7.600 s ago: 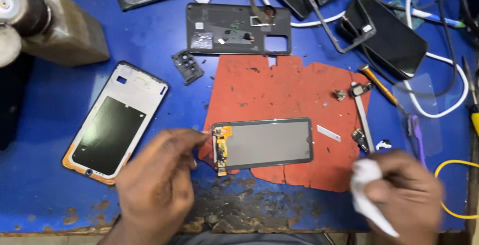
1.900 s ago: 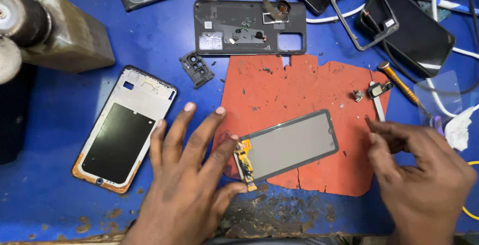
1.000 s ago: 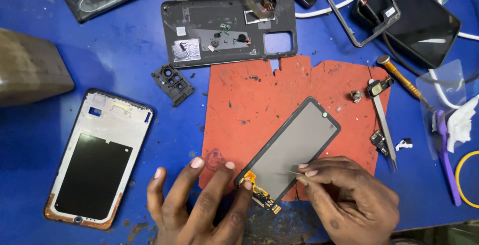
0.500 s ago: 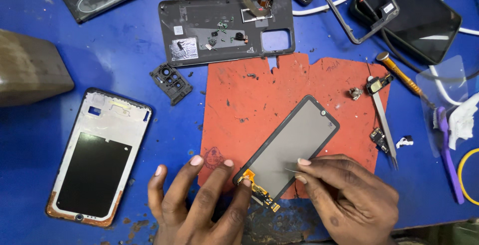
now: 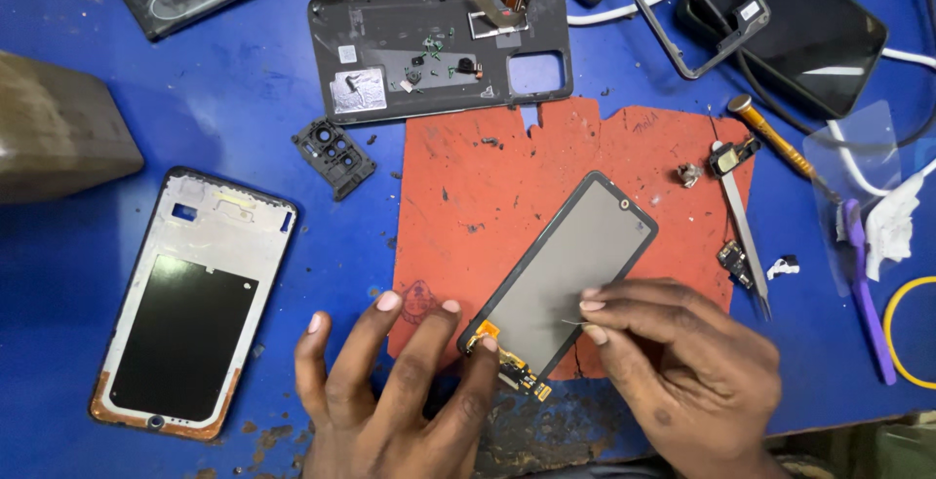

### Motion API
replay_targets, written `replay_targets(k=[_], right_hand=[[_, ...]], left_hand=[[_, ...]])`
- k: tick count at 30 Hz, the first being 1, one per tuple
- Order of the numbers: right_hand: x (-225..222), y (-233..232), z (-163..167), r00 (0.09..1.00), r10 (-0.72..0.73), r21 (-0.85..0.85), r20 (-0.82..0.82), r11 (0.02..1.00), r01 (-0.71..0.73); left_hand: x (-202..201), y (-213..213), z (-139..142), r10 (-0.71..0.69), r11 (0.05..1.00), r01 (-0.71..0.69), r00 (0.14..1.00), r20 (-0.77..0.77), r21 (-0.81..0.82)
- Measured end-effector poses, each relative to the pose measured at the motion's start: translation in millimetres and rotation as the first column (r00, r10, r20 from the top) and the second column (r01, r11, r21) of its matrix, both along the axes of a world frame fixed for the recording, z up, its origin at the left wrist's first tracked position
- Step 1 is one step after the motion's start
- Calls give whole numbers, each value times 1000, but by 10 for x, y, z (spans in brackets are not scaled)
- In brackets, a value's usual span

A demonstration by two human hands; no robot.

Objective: The person works at a repair bench on a disassembled smartphone. They peel a protective film from a replacement screen assembly, clean the flex connector and frame edges with a brush and tissue, then align and press the new screen into the phone frame and continue cleaning the assembled phone.

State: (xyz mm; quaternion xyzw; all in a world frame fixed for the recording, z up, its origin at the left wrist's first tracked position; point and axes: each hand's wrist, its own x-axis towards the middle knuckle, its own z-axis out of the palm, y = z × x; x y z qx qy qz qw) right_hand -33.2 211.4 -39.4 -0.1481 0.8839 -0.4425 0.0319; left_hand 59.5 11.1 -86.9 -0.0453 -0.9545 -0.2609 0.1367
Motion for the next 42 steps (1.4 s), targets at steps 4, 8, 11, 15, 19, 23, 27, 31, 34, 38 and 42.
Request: replay_targets(k=[4, 8, 11, 15, 19, 23, 27, 31, 34, 38, 42], right_hand=[[91, -68, 17, 996, -74, -8, -47, 997, 74], [176, -166, -30, 994, 47, 23, -95, 999, -45], [223, -246, -58, 989, 63, 114, -134, 992, -48], [231, -296, -46, 980, 111, 189, -166, 979, -79], [214, -328, -45, 988, 96, 168, -124, 983, -74], [192, -341, -51, 987, 97, 179, -126, 981, -73], [180, -338, -43, 986, 113, 187, -119, 978, -89], [175, -341, -46, 981, 133, 184, -141, 977, -106], [170, -346, -48, 982, 128, 191, -139, 976, -100], [161, -349, -51, 978, 139, 189, -157, 976, -108], [171, -329, -50, 980, 142, 188, -141, 976, -114]], left_hand=[[-22, -10, 78, -15, 998, 11, 998, 67, 57], [-44, -45, 125, -38, 997, 34, 998, 43, 76], [-45, -68, 134, -59, 994, 57, 998, 20, 90], [-23, -75, 138, -73, 993, 70, 997, 29, 94], [-15, -71, 123, -80, 994, 78, 996, 23, 76], [-18, -69, 99, -79, 994, 78, 997, 17, 73], [-9, -63, 86, -67, 995, 64, 997, 29, 80], [-13, -64, 68, -75, 995, 74, 997, 19, 74], [-14, -60, 67, -70, 995, 68, 997, 23, 66], [-16, -53, 71, -62, 996, 59, 998, 30, 66], [-10, -51, 83, -59, 995, 56, 997, 45, 78]])
